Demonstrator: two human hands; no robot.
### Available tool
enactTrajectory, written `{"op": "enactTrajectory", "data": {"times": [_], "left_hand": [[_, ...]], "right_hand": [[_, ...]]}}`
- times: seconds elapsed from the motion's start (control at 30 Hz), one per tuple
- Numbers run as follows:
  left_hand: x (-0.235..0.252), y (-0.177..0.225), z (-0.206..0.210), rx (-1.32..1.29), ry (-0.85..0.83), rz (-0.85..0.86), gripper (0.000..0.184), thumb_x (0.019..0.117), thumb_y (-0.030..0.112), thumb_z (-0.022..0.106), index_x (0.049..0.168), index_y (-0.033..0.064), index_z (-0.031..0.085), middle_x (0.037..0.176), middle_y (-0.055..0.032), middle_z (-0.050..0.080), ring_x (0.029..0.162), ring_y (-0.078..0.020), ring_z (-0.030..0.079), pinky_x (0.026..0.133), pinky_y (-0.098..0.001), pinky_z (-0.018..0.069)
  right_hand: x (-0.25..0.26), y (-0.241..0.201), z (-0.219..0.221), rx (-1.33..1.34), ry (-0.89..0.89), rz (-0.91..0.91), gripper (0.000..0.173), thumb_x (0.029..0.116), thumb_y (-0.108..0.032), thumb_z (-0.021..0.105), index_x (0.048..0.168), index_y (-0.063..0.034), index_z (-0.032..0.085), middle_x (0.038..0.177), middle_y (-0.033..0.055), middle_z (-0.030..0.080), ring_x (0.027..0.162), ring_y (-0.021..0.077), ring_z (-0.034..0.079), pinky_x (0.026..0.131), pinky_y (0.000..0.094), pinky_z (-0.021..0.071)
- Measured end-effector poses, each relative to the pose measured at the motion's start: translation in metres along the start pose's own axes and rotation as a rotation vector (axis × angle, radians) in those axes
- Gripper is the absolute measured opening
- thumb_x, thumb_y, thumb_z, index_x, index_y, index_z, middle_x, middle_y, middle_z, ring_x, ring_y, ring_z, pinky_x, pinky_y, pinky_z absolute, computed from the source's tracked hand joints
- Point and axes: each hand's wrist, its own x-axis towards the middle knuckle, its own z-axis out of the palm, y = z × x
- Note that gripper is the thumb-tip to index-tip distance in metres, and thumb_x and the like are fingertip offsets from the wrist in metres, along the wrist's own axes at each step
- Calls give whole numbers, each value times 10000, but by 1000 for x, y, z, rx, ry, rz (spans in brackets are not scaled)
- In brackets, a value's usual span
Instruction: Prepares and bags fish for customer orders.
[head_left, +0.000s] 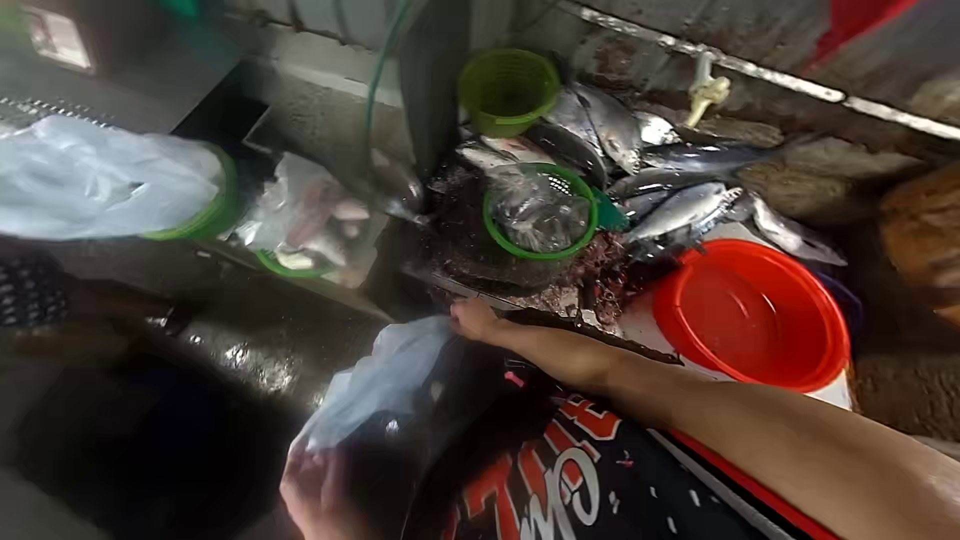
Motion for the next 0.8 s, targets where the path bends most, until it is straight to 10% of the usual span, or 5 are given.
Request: {"op": "enactTrajectory", "data": {"times": [0.17, 0.3, 0.43, 0.63, 0.8], "left_hand": [[-5, 12, 55, 470, -14, 355, 274, 1024, 149, 438, 1283, 75, 488, 1058, -19, 642, 936, -117, 667, 819, -378, 597], [-15, -9, 106, 981, -384, 554, 483, 942, 105, 645, 1368, -41, 468, 1171, -109, 638, 967, -122, 664, 826, -334, 602], [-22, -58, 148, 1276, -1025, 556, 163, 890, 226, 765, 1029, 141, 769, 1069, -14, 715, 965, -145, 665, 817, -324, 576], [-5, -19, 81, 2253, -197, 800, 179, 879, 44, 663, 1000, 110, 777, 1490, -249, 512, 1324, -569, 459, 945, -791, 368], [-5, -25, 24, 2042, -67, 574, 240, 862, -48, 579, 984, 37, 767, 1374, -323, 573, 1301, -512, 534, 1028, -671, 454]], "right_hand": [[-7, 23, -7, 470, -333, -73, 639, 915, -301, 799, 1424, 2, 559, 1292, 255, 662, 1163, 404, 660, 1018, 608, 507], [-27, -28, -68, 531, -22, -458, 1130, 751, -362, 932, 1645, -191, 261, 1604, 162, 409, 1394, 324, 504, 1127, 545, 466], [-16, -58, -77, 198, 76, -679, 364, 921, -259, 761, 1263, -149, 710, 1512, 111, 526, 1409, 327, 467, 1098, 623, 420], [-20, 3, -145, 416, -61, -698, 172, 950, -161, 743, 1031, -11, 758, 1007, 101, 744, 975, 191, 701, 935, 428, 560], [20, 105, -235, -9, 675, -103, 685, 895, -520, 753, 1475, -217, 550, 1444, 89, 597, 1346, 297, 553, 1056, 585, 489]]}}
